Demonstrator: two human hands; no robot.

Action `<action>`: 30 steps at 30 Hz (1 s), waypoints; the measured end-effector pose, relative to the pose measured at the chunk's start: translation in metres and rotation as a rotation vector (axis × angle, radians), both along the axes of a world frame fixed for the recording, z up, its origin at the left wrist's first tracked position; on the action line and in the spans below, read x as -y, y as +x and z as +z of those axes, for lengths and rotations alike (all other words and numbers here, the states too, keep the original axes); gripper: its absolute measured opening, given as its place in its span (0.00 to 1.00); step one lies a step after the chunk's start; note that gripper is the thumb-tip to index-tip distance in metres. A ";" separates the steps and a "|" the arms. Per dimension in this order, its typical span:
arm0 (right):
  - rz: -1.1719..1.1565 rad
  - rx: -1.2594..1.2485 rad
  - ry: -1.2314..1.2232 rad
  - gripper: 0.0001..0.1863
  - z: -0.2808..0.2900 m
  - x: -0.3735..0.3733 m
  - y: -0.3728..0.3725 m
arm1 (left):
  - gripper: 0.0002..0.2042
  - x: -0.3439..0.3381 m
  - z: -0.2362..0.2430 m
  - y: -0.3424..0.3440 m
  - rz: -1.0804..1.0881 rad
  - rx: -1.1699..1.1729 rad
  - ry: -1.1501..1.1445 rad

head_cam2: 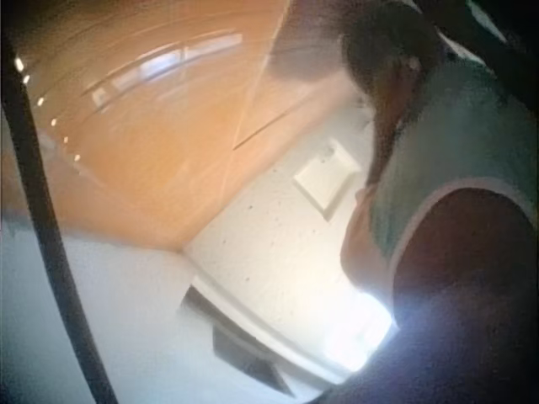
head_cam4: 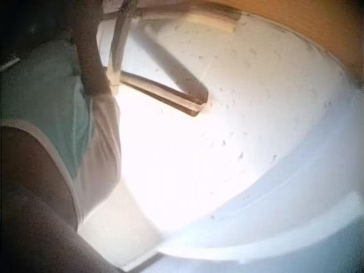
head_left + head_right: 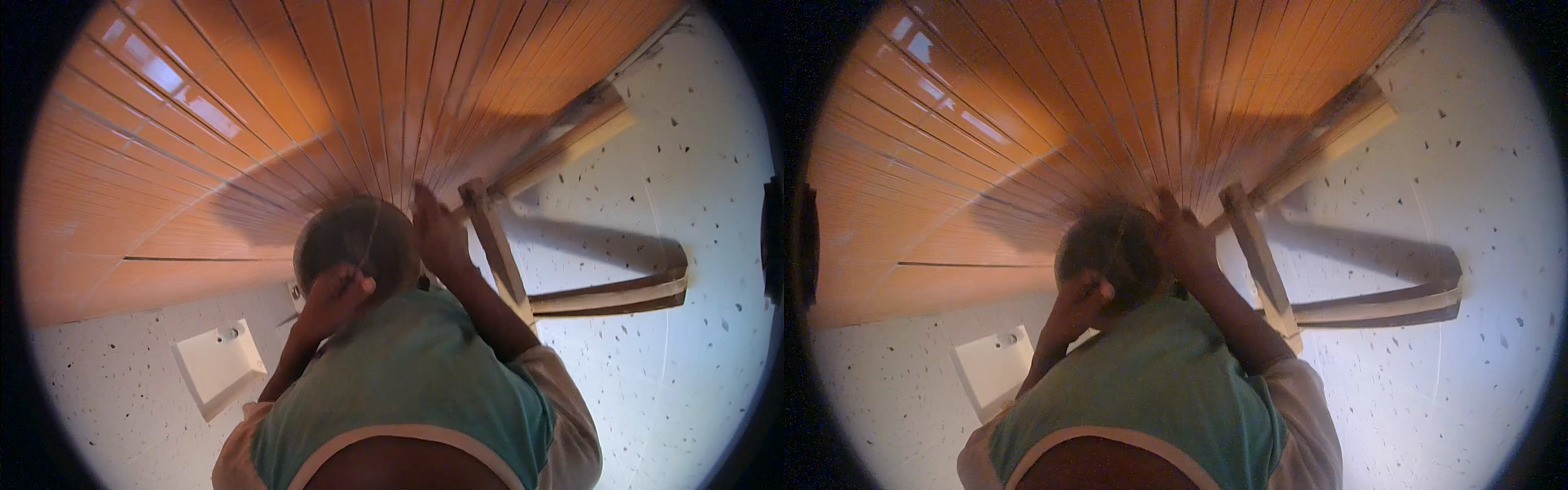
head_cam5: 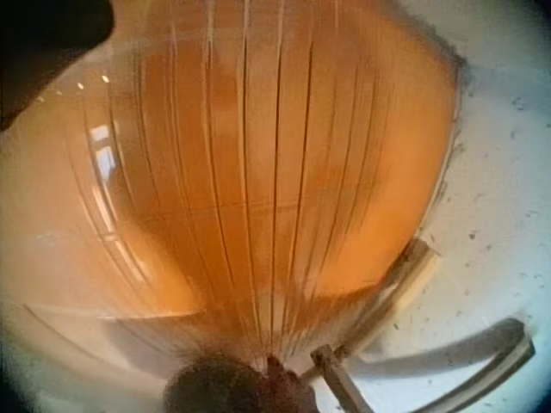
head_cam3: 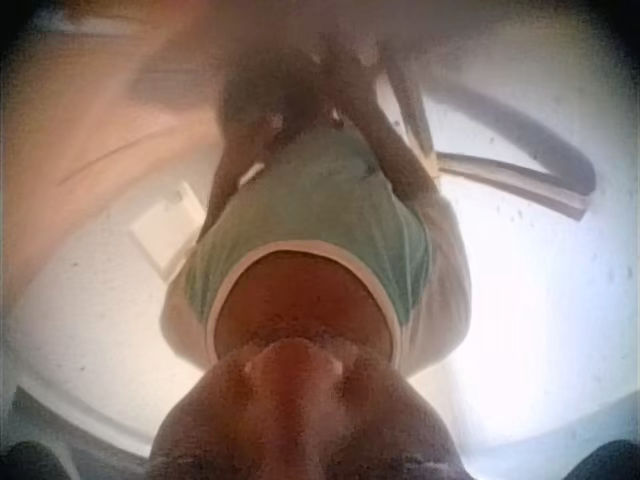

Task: The person applies grout to the joints of orange wall tiles using a rubber float. They repeatedly press the grout into the gaps and wipe the surface with a cloth to remove excess material. The person works on a vertical tiled surface, occasionally dipping the cloth into a bucket of water.

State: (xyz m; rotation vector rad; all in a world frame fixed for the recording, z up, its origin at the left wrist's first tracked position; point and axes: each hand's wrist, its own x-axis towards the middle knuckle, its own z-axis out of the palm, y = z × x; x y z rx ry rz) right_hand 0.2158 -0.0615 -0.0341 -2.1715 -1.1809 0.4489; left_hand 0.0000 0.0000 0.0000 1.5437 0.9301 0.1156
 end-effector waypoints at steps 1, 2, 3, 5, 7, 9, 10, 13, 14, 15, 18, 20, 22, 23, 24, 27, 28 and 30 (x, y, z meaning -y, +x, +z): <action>0.024 -0.029 -0.247 0.22 -0.014 0.005 0.003 | 0.17 0.001 -0.004 0.003 0.036 -0.013 -0.060; 0.012 -0.014 -0.110 0.22 -0.031 0.009 0.008 | 0.17 -0.001 -0.006 0.008 0.071 -0.031 -0.123; -0.004 -0.012 -0.003 0.22 -0.028 0.026 0.001 | 0.17 0.008 -0.002 0.003 0.029 -0.029 -0.076; -0.017 -0.002 0.141 0.23 -0.019 0.046 -0.006 | 0.16 0.023 0.001 -0.005 -0.055 -0.016 0.032; -0.010 0.002 0.273 0.23 0.015 0.026 -0.010 | 0.16 0.020 0.005 -0.008 -0.035 0.008 0.133; 0.011 0.021 0.391 0.24 0.019 0.017 -0.008 | 0.16 0.020 0.006 -0.005 -0.008 0.053 0.155; 0.023 0.032 0.450 0.24 0.021 0.012 -0.006 | 0.15 0.021 0.006 -0.003 0.010 0.075 0.139; 0.037 0.046 0.429 0.24 0.034 0.003 -0.007 | 0.15 0.018 0.006 -0.002 0.042 0.054 0.046; 0.029 0.065 0.424 0.25 0.031 0.000 -0.005 | 0.15 0.017 0.006 -0.003 0.050 0.032 0.007; 0.021 0.081 0.408 0.27 0.025 -0.002 -0.005 | 0.14 0.017 0.004 -0.004 0.048 0.032 0.011; 0.000 0.044 0.388 0.24 0.017 -0.004 -0.007 | 0.14 0.014 -0.003 -0.006 0.040 0.038 0.025; 0.012 -0.021 0.186 0.22 0.007 -0.003 -0.007 | 0.15 0.013 -0.005 -0.006 0.030 0.048 0.043; 0.049 -0.083 -0.211 0.22 -0.019 0.011 -0.002 | 0.15 0.013 0.002 -0.001 0.030 0.054 0.045; 0.028 -0.064 -0.106 0.22 -0.032 0.017 -0.002 | 0.15 0.010 0.007 0.002 0.027 0.060 0.052; 0.010 -0.056 -0.016 0.22 -0.037 0.028 -0.008 | 0.16 0.011 0.005 0.000 -0.021 0.039 0.142; 0.028 -0.025 0.252 0.22 -0.025 0.021 -0.010 | 0.16 0.014 0.000 -0.003 -0.112 -0.020 0.268; 0.047 -0.004 0.354 0.22 -0.010 0.010 -0.009 | 0.16 0.012 0.007 0.000 -0.104 -0.027 0.230; 0.057 0.007 0.364 0.22 0.008 0.002 -0.015 | 0.16 0.011 0.011 0.002 -0.080 -0.033 0.205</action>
